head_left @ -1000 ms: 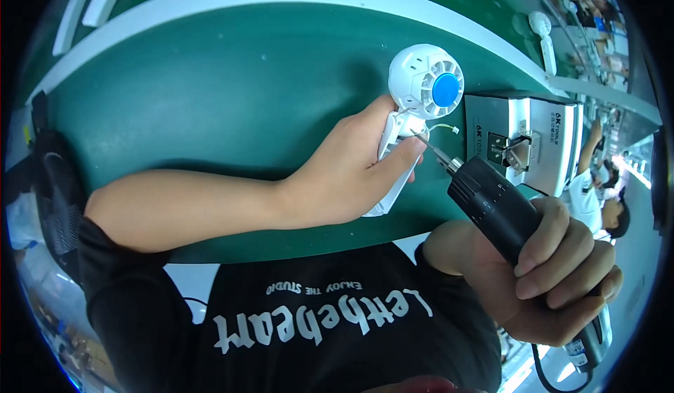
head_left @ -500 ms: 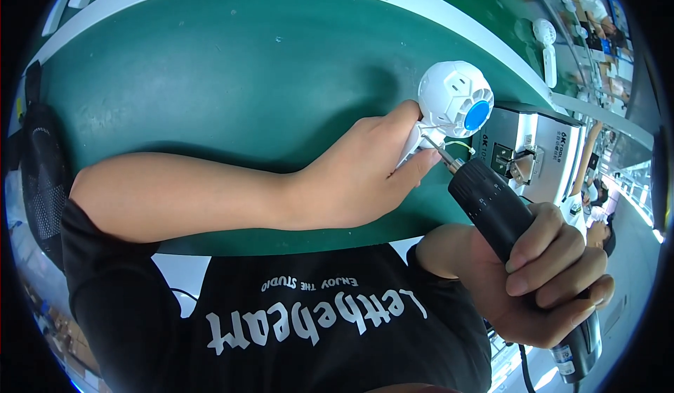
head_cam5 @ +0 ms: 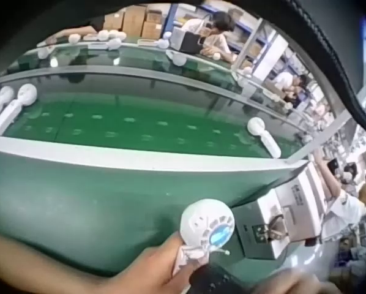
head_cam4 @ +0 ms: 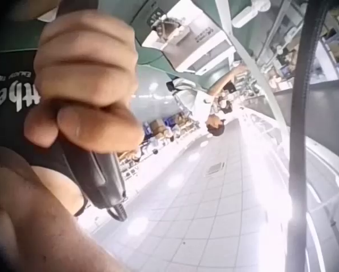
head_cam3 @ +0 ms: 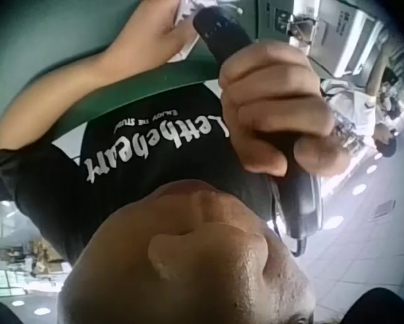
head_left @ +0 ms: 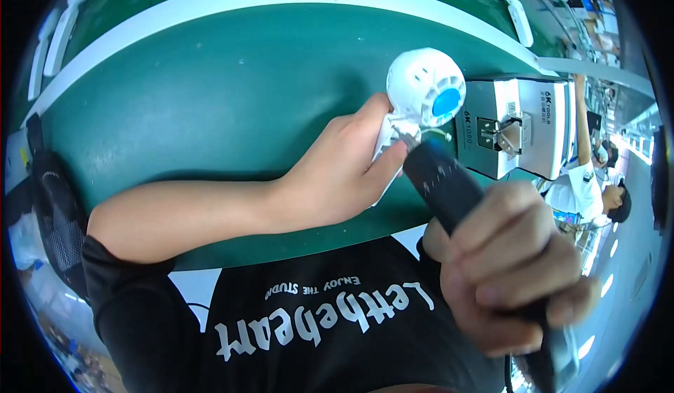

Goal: The recorder is assembling small handheld fans using an electric screwdriver on a production line.

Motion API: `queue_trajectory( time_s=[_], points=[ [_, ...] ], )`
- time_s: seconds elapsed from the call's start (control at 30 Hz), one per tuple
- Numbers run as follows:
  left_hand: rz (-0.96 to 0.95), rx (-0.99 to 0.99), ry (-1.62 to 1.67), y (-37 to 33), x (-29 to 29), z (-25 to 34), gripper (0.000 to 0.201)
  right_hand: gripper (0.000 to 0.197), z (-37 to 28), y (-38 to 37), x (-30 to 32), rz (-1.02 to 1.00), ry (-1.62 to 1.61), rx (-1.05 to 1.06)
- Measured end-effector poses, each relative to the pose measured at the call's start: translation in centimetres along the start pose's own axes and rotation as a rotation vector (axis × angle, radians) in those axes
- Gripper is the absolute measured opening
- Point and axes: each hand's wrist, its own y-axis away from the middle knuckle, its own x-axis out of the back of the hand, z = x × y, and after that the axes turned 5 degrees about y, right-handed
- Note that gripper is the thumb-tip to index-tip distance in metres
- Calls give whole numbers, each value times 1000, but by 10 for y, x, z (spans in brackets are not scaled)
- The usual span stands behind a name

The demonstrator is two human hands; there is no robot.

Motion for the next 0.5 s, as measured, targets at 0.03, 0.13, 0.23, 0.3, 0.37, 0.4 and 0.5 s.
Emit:
queue_trajectory(
  time_s=[0.03, 0.13, 0.23, 0.3, 0.37, 0.4, 0.5],
  points=[
    [-16, -3, 4, -1, 0, 3, 26, 15, -4, -1, 4, 5, 15, 6],
    [-73, 376, 156, -5, 3, 20, 27, 13, -34, -19, 24, 93, -287, 128],
    [-95, 353, 195, -1, 3, 24, 26, 12, -55, -34, 68, 204, -71, 139],
    [-100, 342, 210, 0, 4, 23, 25, 14, -62, -45, 96, 191, 302, -12],
    [-104, 334, 194, 1, 4, 18, 25, 14, -48, -49, 109, 205, 320, -58],
    [-107, 330, 184, 1, 3, 17, 25, 15, -42, -51, 114, 214, 327, -106],
    [-124, 337, 183, 2, 3, 18, 26, 17, -25, -45, 107, 177, 524, -146]
  ],
)
